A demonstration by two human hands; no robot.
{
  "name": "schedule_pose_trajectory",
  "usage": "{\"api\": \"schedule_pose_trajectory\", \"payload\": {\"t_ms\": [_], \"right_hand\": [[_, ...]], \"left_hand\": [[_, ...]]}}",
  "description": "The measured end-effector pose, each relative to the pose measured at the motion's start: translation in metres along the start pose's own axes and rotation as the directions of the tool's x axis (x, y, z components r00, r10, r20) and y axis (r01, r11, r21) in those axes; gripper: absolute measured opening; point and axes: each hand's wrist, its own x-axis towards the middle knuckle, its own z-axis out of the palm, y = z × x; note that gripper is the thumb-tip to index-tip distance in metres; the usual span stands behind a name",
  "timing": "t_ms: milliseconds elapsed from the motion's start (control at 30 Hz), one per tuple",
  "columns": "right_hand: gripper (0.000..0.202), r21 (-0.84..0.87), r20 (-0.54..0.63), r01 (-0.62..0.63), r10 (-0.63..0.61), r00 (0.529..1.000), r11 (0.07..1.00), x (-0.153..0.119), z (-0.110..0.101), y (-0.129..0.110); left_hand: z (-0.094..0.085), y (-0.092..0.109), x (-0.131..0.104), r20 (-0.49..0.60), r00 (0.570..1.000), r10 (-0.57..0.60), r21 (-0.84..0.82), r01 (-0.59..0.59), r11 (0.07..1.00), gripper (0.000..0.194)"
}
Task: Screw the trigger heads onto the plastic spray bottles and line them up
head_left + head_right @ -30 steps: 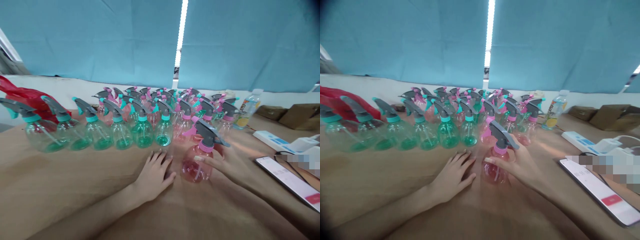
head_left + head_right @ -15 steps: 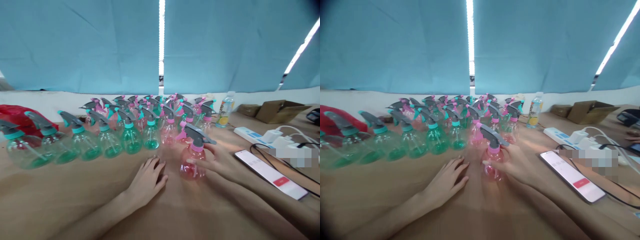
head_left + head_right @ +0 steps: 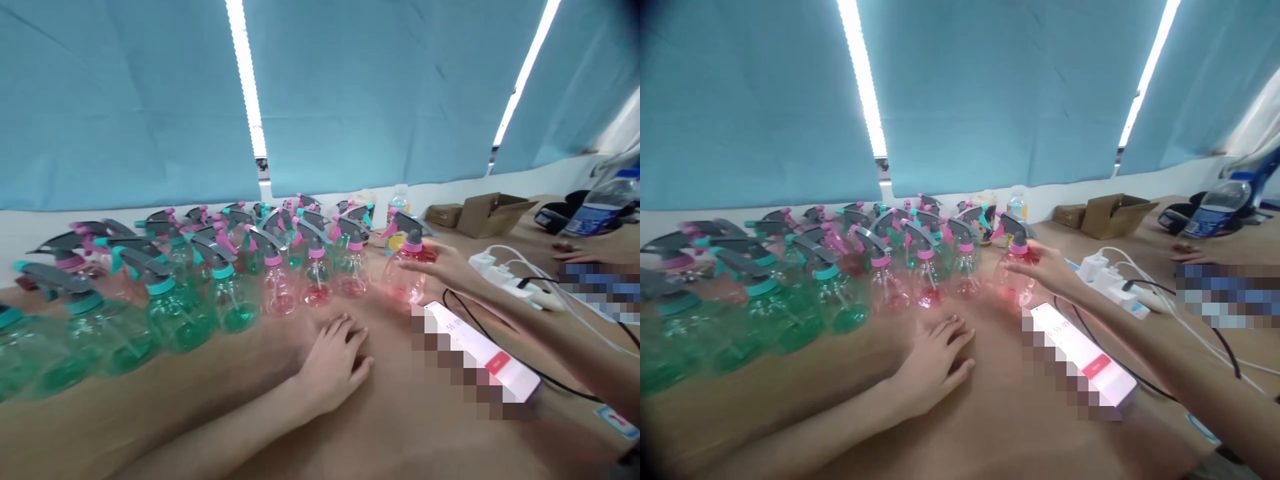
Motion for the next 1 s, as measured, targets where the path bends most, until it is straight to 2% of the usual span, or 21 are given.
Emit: {"api": "schedule_pose_trajectory", "payload": {"t_ms": [167, 333, 533, 833, 900, 1000], "right_hand": [[0.047, 0.009, 0.028, -0.048, 0.048, 0.998, 0.999, 0.031, 0.017, 0.020], [0.048, -0.013, 0.070, -0.057, 0.057, 0.996, 0.998, 0.044, 0.026, 0.026], [0.050, -0.038, 0.051, -0.053, 0.055, 0.997, 0.998, 0.041, 0.027, 0.025], [0.058, -0.116, 0.054, -0.035, 0.042, 0.998, 0.993, 0.040, 0.029, 0.027], [0.065, -0.133, 0.047, -0.034, 0.041, 0.998, 0.991, 0.036, 0.027, 0.024], [0.086, -0.170, -0.008, -0.072, 0.072, 0.997, 0.983, 0.021, 0.021, 0.013]], "left_hand": [[0.005, 0.008, 0.026, 0.019, 1.000, 0.007, -0.039, -0.007, 0.999, 0.042], [0.008, 0.006, 0.042, 0.016, 1.000, 0.025, -0.070, -0.024, 0.997, 0.041], [0.010, 0.005, 0.052, 0.001, 0.999, 0.039, -0.087, -0.039, 0.995, 0.038], [0.009, 0.005, 0.054, 0.007, 0.999, 0.048, -0.087, -0.047, 0.995, 0.040], [0.009, 0.005, 0.054, 0.005, 0.999, 0.048, -0.086, -0.047, 0.995, 0.039], [0.009, 0.003, 0.048, 0.009, 0.999, 0.045, -0.081, -0.044, 0.996, 0.041]]}}
